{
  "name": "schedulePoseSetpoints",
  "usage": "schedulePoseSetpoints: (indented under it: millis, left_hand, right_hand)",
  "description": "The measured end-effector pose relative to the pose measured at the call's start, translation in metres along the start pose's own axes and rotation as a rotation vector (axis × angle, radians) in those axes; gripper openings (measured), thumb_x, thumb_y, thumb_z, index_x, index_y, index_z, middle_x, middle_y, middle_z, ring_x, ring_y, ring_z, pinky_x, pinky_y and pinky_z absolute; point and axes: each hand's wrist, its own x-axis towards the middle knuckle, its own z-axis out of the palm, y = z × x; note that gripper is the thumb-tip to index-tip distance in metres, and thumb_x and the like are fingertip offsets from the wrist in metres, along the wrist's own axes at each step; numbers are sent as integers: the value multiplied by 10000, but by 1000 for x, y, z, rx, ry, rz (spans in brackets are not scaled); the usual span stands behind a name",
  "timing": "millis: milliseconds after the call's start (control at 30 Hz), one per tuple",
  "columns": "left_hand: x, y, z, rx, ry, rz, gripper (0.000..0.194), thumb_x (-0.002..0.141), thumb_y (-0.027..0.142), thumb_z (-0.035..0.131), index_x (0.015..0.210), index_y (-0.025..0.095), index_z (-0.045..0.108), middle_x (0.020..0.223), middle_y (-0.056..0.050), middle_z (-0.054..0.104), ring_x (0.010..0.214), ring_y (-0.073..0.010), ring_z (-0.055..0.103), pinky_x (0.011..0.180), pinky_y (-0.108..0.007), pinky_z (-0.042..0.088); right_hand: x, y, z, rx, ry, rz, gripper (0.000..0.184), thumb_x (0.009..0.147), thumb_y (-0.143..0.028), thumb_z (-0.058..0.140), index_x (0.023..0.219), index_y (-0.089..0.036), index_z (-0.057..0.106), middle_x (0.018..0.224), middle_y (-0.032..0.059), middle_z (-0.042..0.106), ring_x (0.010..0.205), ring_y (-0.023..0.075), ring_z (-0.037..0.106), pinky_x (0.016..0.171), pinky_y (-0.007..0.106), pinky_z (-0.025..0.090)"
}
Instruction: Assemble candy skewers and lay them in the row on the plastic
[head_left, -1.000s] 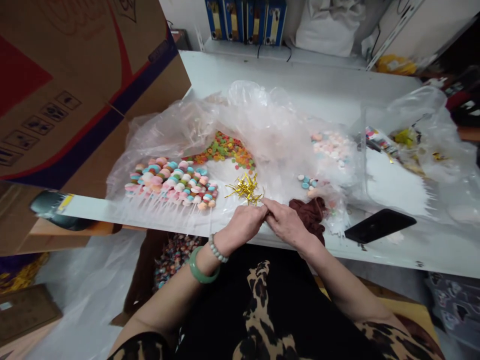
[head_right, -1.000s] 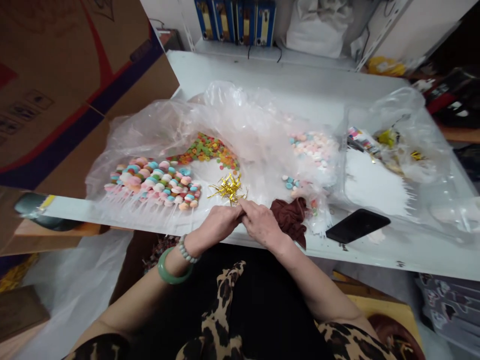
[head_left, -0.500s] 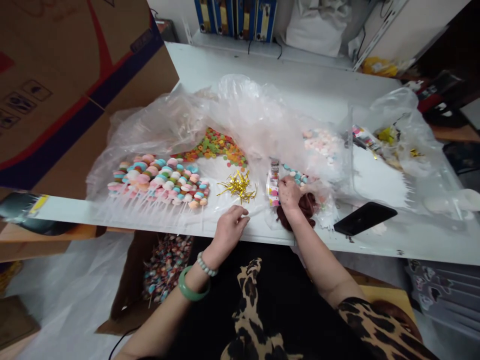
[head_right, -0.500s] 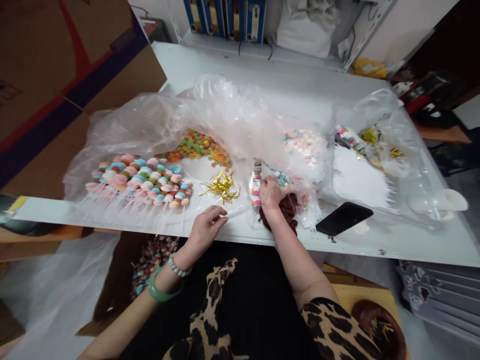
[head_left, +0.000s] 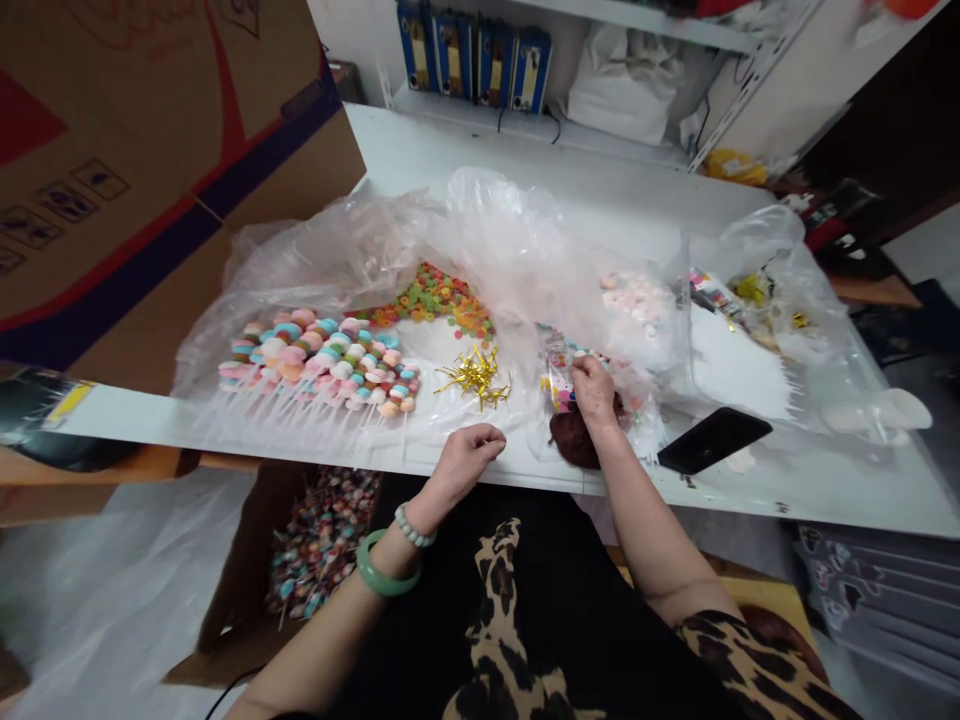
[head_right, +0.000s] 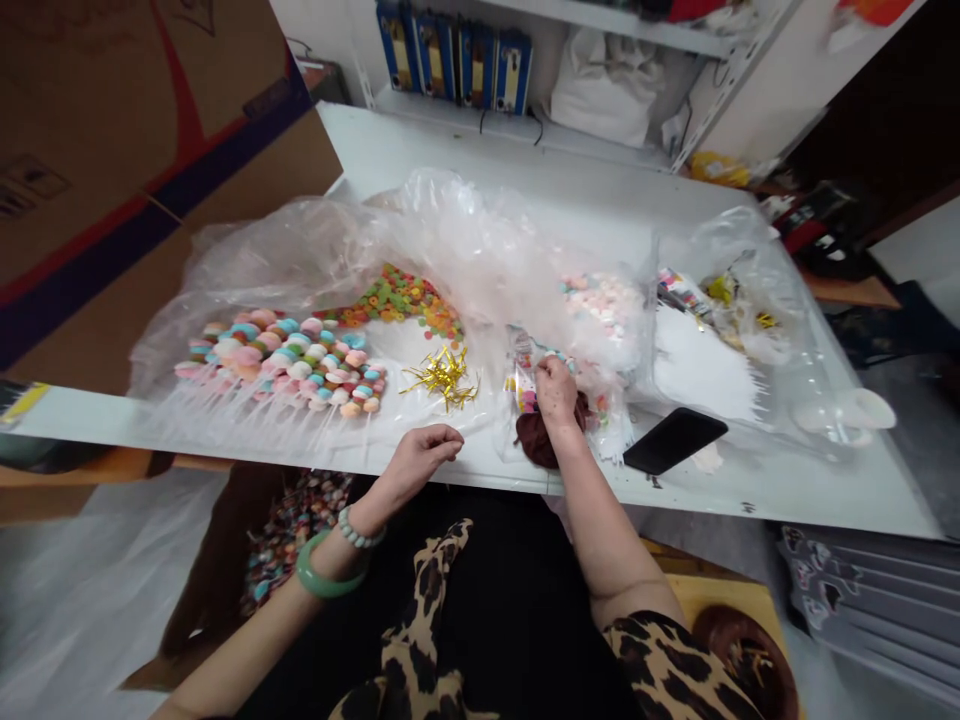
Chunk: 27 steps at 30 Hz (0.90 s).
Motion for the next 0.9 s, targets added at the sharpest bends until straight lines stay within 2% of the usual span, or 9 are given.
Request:
schedulePoseSetpoints:
  millis: [67,167,233,300,400,533,633,800,900]
  left_hand:
    - [-1,2,-1,-32,10,-8,105,678,262,626,631,170,649,570,22,543,575,-117,478,591,-255,357]
    - [-1,11,-2,-126,27,-38,156,676,312,681,633,164,658,580,12,553,580,-119,506,598,-253,394]
    - [-2,20,0,-225,47,-62,205,653,344,738,748,166,702,703,-17,624,646,-133,564,619,-256,435]
    - [-2,27,5,-338,26,-97,325,615,350,793,880,175,721,878,-56,677,746,-158,613,642,-261,466]
    - [-5,27,11,-485,-17,-153,332,607,381,813,816,142,715,852,-84,693,733,-164,623,641,-262,461]
    - [-12,9,3,-548,208,-146,310,588,386,812,601,126,646,559,-5,575,520,-86,473,544,-232,360]
    - [-22,-4,-14,-552,344,-136,324,549,359,826,537,133,593,499,30,501,490,-69,408,508,-223,297]
    - [-48,-16,-51,-592,534,-76,339,571,336,829,552,148,548,516,49,475,507,-65,383,516,-214,298]
    - [-62,-18,-71,-613,588,-20,327,635,395,806,630,148,593,584,32,533,543,-74,425,541,-214,335]
  right_hand:
    - [-4,-1,-6,142,25,-26,91,683,-276,537,614,-220,555,668,1,569,703,179,494,710,300,388]
    - [-22,-11,-13,493,-11,80,96,673,-288,588,637,-213,542,604,-45,482,609,134,430,619,260,353]
    - [-41,-22,-16,694,-144,164,108,680,-289,615,666,-208,546,596,-56,487,580,116,422,593,244,342]
    - [-63,-36,-14,775,-353,182,113,698,-290,629,682,-201,560,619,-43,543,597,116,463,604,243,365]
    - [-93,-53,-2,688,-588,170,140,736,-316,626,686,-199,568,609,-34,572,575,117,479,571,243,372]
    - [-120,-63,30,602,-650,168,172,695,-324,670,713,-213,540,581,-67,527,534,106,452,531,234,362]
    - [-129,-75,55,606,-730,159,181,642,-284,676,686,-214,516,564,-79,505,525,97,440,521,228,349]
    - [-137,-115,81,606,-1080,131,154,676,-338,634,701,-197,577,596,-54,555,535,100,468,532,235,378]
    - [-144,-134,96,596,-1132,102,164,697,-351,628,715,-198,572,612,-57,546,538,95,457,532,230,367]
